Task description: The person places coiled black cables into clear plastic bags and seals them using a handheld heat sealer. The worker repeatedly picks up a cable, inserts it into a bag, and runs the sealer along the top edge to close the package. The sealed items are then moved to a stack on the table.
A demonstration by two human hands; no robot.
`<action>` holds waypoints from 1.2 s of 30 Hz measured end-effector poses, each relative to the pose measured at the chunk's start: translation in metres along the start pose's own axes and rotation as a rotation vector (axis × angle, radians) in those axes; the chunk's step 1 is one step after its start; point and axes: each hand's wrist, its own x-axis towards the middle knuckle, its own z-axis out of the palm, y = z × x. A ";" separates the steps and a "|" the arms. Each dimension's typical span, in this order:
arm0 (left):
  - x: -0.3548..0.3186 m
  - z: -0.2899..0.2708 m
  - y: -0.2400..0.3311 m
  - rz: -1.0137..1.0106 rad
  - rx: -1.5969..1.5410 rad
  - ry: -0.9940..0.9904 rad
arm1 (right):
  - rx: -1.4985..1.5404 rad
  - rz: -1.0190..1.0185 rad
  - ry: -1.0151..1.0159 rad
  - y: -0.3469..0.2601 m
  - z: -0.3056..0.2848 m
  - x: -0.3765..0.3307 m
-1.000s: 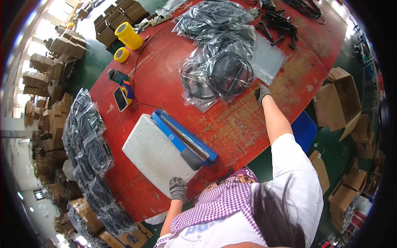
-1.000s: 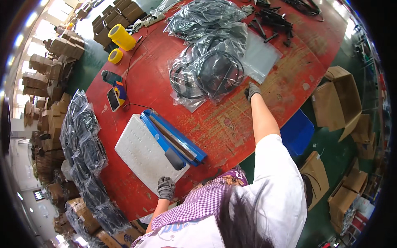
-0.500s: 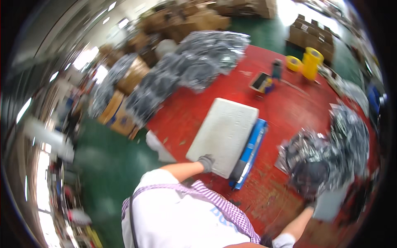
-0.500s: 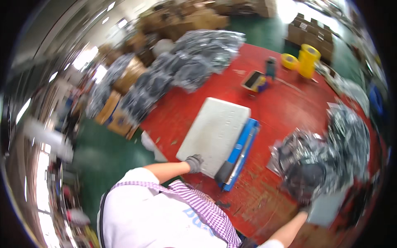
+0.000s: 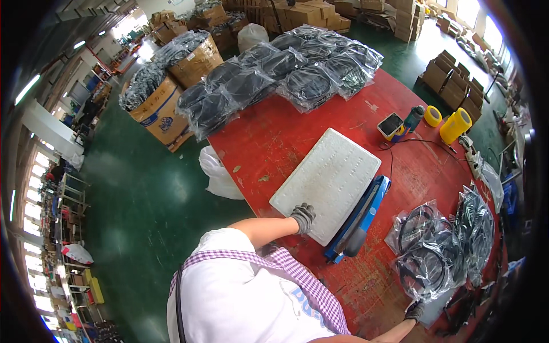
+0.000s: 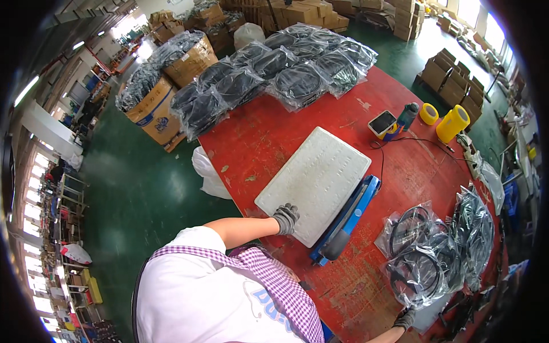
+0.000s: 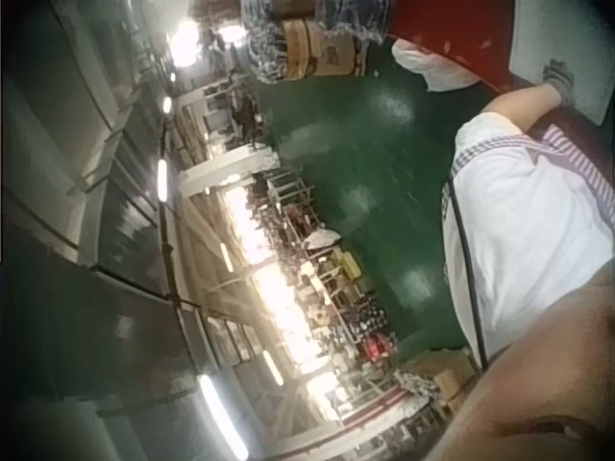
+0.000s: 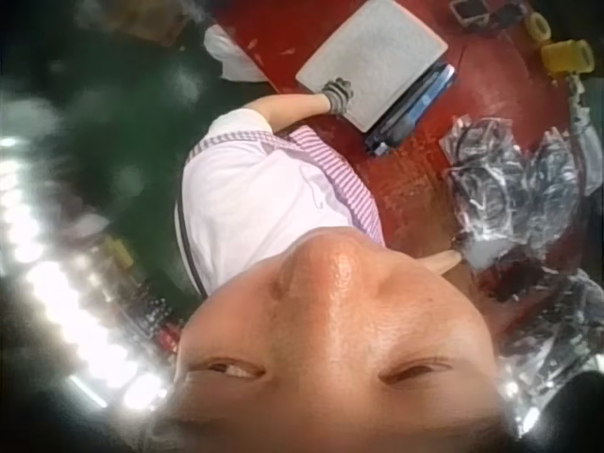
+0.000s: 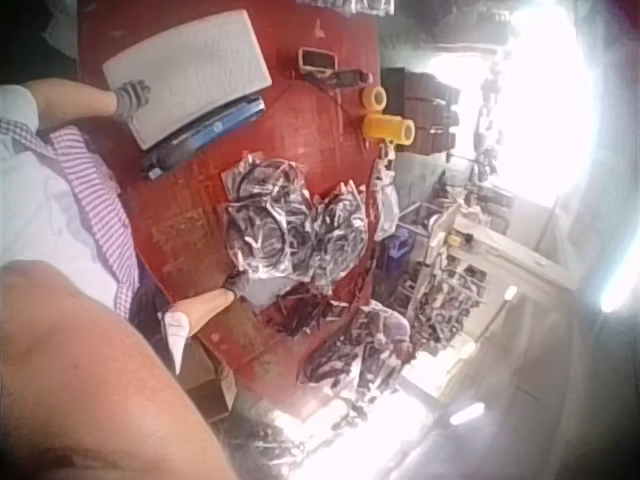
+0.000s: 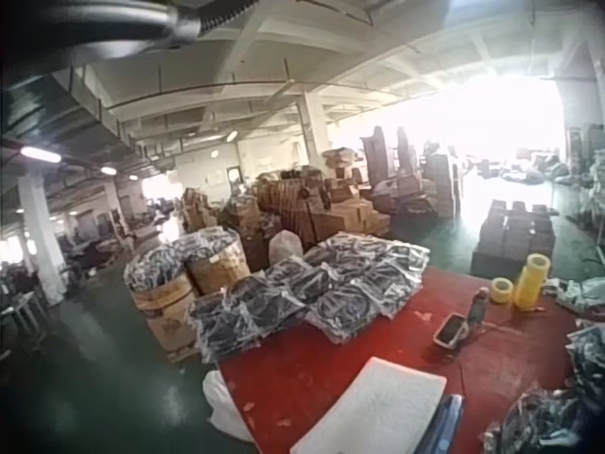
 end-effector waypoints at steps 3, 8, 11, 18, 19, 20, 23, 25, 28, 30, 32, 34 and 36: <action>-0.004 0.005 -0.014 0.039 -0.034 0.038 | -0.043 -0.282 -0.032 -0.064 0.065 -0.057; 0.022 0.037 -0.029 0.181 -0.426 0.104 | 0.013 -0.652 -0.209 -0.140 0.183 -0.187; -0.022 -0.001 -0.021 0.320 -1.112 0.229 | 0.052 -0.771 -0.325 -0.161 0.209 -0.263; -0.114 -0.070 -0.030 0.498 -2.383 -0.930 | 0.118 -0.896 -0.680 -0.156 0.237 -0.429; -0.121 -0.069 -0.041 0.382 -2.540 -0.962 | 0.116 -0.867 -0.756 -0.147 0.246 -0.445; -0.123 -0.071 -0.049 0.257 -2.677 -1.006 | 0.107 -0.833 -0.822 -0.136 0.254 -0.460; -0.121 -0.075 -0.085 0.272 -2.603 -0.833 | -0.012 -0.690 -0.942 -0.093 0.267 -0.479; -0.096 -0.040 -0.114 0.222 -2.548 -0.700 | -0.327 -0.810 -0.872 -0.058 0.269 -0.475; -0.032 0.025 -0.152 0.207 -2.294 -0.416 | -0.519 -0.760 -0.762 0.022 0.251 -0.454; -0.011 0.021 -0.154 0.165 -2.112 -0.444 | -0.462 -0.369 -0.710 0.072 0.233 -0.441; 0.008 0.014 -0.143 0.054 -1.892 -0.456 | -0.619 -0.395 -0.595 0.088 0.226 -0.445; 0.024 0.013 -0.121 0.094 -1.785 -0.482 | -0.987 -0.953 -0.670 0.133 0.205 -0.411; 0.053 0.030 -0.103 0.097 -1.756 -0.519 | -0.845 -0.666 -0.598 0.139 0.196 -0.396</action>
